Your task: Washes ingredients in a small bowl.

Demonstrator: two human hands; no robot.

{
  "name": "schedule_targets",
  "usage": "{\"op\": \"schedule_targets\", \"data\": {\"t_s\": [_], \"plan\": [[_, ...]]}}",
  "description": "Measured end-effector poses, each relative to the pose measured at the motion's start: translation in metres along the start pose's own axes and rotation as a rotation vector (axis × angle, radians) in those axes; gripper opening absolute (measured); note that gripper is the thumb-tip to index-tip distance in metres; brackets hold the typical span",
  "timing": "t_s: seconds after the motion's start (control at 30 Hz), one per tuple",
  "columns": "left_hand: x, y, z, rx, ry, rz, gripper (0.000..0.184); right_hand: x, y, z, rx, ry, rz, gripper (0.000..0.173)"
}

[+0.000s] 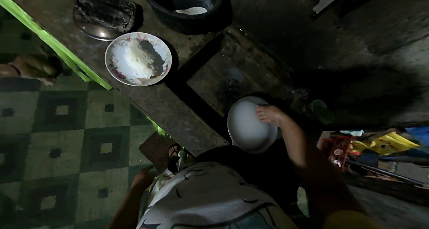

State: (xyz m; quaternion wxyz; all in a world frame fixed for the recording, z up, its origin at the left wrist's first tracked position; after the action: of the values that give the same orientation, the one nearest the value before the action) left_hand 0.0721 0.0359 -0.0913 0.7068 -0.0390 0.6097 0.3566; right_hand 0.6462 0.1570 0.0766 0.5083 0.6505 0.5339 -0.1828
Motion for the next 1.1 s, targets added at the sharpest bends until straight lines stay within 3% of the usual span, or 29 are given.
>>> {"op": "schedule_targets", "data": {"t_s": [0.17,0.3,0.4,0.6,0.83,1.1], "plan": [[0.003,0.005,-0.002,-0.112,-0.006,0.047,0.044,0.005,0.001,0.004,0.006,-0.009,0.022,0.049],[-0.012,0.013,-0.002,0.037,0.053,0.13,0.045,0.01,0.001,0.007,-0.013,-0.009,0.023,0.049],[-0.011,0.006,-0.005,0.087,0.05,0.028,0.054,0.003,-0.001,0.001,-0.012,0.011,-0.004,0.05],[-0.006,-0.015,-0.012,-0.065,0.03,-0.121,0.047,-0.026,-0.025,-0.037,0.086,0.112,-0.081,0.047],[0.003,-0.021,-0.018,-0.161,0.006,-0.09,0.047,-0.013,-0.063,-0.047,0.049,0.076,-0.097,0.044],[0.005,-0.024,-0.049,-0.179,0.082,-0.074,0.042,0.002,-0.071,-0.046,-0.022,0.022,-0.034,0.042]]}}
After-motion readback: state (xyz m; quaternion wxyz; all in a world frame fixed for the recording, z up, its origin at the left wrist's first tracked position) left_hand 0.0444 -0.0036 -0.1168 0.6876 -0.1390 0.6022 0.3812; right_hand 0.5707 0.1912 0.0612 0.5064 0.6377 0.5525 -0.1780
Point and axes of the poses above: each hand's wrist, its own x-axis towards the middle knuckle, its own y-axis out of the back of the hand, z = x × y, the point moved 9 cm from there along x, towards the middle knuckle, and after that the axes turned 5 degrees about -x, right-handed, at the moved point
